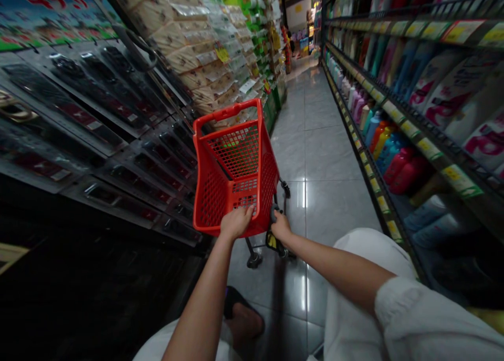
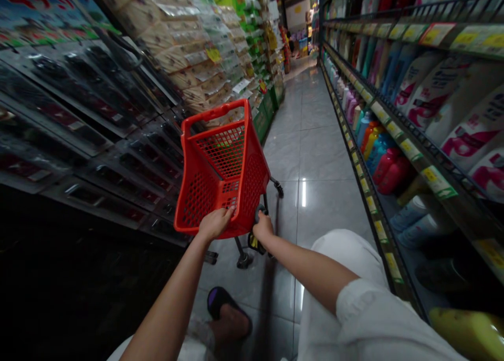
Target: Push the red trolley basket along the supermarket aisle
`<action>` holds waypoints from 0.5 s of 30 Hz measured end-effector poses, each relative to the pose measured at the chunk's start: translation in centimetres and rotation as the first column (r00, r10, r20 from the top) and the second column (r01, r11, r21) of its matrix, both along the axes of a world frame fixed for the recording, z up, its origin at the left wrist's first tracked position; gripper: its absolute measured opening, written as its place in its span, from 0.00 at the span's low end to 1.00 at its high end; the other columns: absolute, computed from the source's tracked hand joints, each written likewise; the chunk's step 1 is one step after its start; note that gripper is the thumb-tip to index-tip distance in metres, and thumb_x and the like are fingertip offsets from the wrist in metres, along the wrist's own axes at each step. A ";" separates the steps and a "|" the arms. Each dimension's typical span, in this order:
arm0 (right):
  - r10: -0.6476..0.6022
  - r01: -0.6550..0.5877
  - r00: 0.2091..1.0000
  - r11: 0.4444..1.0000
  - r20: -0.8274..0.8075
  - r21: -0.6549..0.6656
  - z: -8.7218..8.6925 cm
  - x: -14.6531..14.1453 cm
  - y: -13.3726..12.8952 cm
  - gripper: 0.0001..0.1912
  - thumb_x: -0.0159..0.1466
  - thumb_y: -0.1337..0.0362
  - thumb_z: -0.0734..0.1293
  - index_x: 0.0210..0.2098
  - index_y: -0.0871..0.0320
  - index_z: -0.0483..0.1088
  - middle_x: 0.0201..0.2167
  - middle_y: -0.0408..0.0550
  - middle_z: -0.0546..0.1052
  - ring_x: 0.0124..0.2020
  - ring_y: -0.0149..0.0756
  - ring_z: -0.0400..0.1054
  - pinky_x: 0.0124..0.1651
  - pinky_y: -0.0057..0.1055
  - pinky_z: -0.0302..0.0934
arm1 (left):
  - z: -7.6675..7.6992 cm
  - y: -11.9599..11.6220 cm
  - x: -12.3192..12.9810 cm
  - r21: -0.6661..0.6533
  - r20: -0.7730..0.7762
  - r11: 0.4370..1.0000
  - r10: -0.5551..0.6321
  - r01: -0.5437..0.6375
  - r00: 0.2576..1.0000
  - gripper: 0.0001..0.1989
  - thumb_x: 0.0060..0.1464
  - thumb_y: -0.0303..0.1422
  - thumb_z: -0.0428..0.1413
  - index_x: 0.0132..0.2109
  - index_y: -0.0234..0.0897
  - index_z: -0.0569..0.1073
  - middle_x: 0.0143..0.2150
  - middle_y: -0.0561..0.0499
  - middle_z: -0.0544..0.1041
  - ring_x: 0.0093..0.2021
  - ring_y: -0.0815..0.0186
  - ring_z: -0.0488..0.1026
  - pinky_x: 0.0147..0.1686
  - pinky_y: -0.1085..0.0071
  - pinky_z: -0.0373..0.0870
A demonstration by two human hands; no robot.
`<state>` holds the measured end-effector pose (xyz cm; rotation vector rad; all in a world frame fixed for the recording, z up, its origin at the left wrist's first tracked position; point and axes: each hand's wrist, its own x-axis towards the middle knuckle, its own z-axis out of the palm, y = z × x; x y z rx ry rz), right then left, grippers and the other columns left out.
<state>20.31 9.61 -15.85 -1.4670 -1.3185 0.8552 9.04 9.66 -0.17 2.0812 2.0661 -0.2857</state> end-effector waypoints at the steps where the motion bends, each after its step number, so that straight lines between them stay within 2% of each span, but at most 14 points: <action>1: -0.011 0.009 0.999 1.000 -0.036 -0.029 0.0 -0.2 -0.1 0.41 0.50 0.78 0.58 0.63 0.56 0.66 0.48 0.51 0.78 0.54 0.40 0.71 0.59 0.41 0.65 | 0.1 0.0 0.0 -0.007 -0.009 1.000 0.002 -0.002 1.000 0.34 0.66 0.49 0.32 0.48 0.33 0.78 0.54 0.33 0.78 0.56 0.49 0.75 0.52 0.58 0.69; 3: -0.026 0.024 0.993 1.000 -0.117 -0.020 1.0 0.0 -0.1 0.39 0.52 0.78 0.58 0.63 0.58 0.66 0.52 0.53 0.76 0.57 0.40 0.69 0.63 0.42 0.61 | 0.2 0.0 0.1 -0.029 -0.029 1.000 0.002 -0.003 1.000 0.34 0.66 0.49 0.32 0.49 0.33 0.77 0.55 0.34 0.78 0.57 0.49 0.74 0.52 0.58 0.69; 6: 0.073 -0.044 0.984 0.984 -0.162 0.174 3.1 0.9 -0.3 0.38 0.55 0.76 0.58 0.65 0.57 0.65 0.60 0.55 0.69 0.63 0.39 0.63 0.68 0.41 0.54 | 0.2 0.0 0.3 -0.033 -0.018 0.999 -0.001 0.000 1.000 0.35 0.66 0.49 0.31 0.50 0.33 0.77 0.55 0.34 0.77 0.57 0.48 0.74 0.52 0.58 0.69; 8: 0.104 -0.064 0.979 0.972 -0.174 0.225 3.3 1.4 -0.7 0.38 0.55 0.76 0.58 0.65 0.55 0.64 0.61 0.54 0.68 0.64 0.38 0.61 0.68 0.40 0.53 | 0.2 0.1 0.6 -0.024 0.001 1.000 -0.010 0.010 1.000 0.35 0.66 0.48 0.31 0.50 0.33 0.77 0.56 0.33 0.77 0.57 0.48 0.74 0.53 0.58 0.69; 11: -0.002 0.009 0.982 0.999 -0.187 0.033 1.6 1.2 -1.7 0.39 0.53 0.77 0.59 0.64 0.57 0.65 0.54 0.54 0.72 0.60 0.41 0.66 0.66 0.44 0.57 | 0.2 0.2 1.4 -0.013 0.010 1.000 -0.004 0.004 1.000 0.35 0.66 0.48 0.30 0.50 0.32 0.77 0.55 0.32 0.77 0.57 0.48 0.74 0.53 0.57 0.68; 13: -0.060 0.042 0.981 0.994 -0.182 -0.101 0.5 0.8 -2.2 0.39 0.52 0.76 0.60 0.63 0.57 0.66 0.50 0.53 0.74 0.57 0.44 0.68 0.63 0.47 0.60 | 0.3 0.2 1.8 -0.017 0.007 1.000 0.015 -0.015 1.000 0.35 0.66 0.47 0.30 0.50 0.31 0.77 0.54 0.32 0.77 0.57 0.47 0.74 0.53 0.57 0.69; 15: -0.076 0.055 0.980 0.992 -0.183 -0.115 0.6 0.4 -2.7 0.38 0.53 0.75 0.60 0.64 0.57 0.65 0.49 0.53 0.75 0.56 0.44 0.68 0.63 0.48 0.60 | 0.4 0.3 2.2 -0.023 0.014 0.999 0.026 -0.025 1.000 0.36 0.66 0.47 0.31 0.50 0.30 0.77 0.54 0.31 0.77 0.56 0.47 0.74 0.52 0.56 0.69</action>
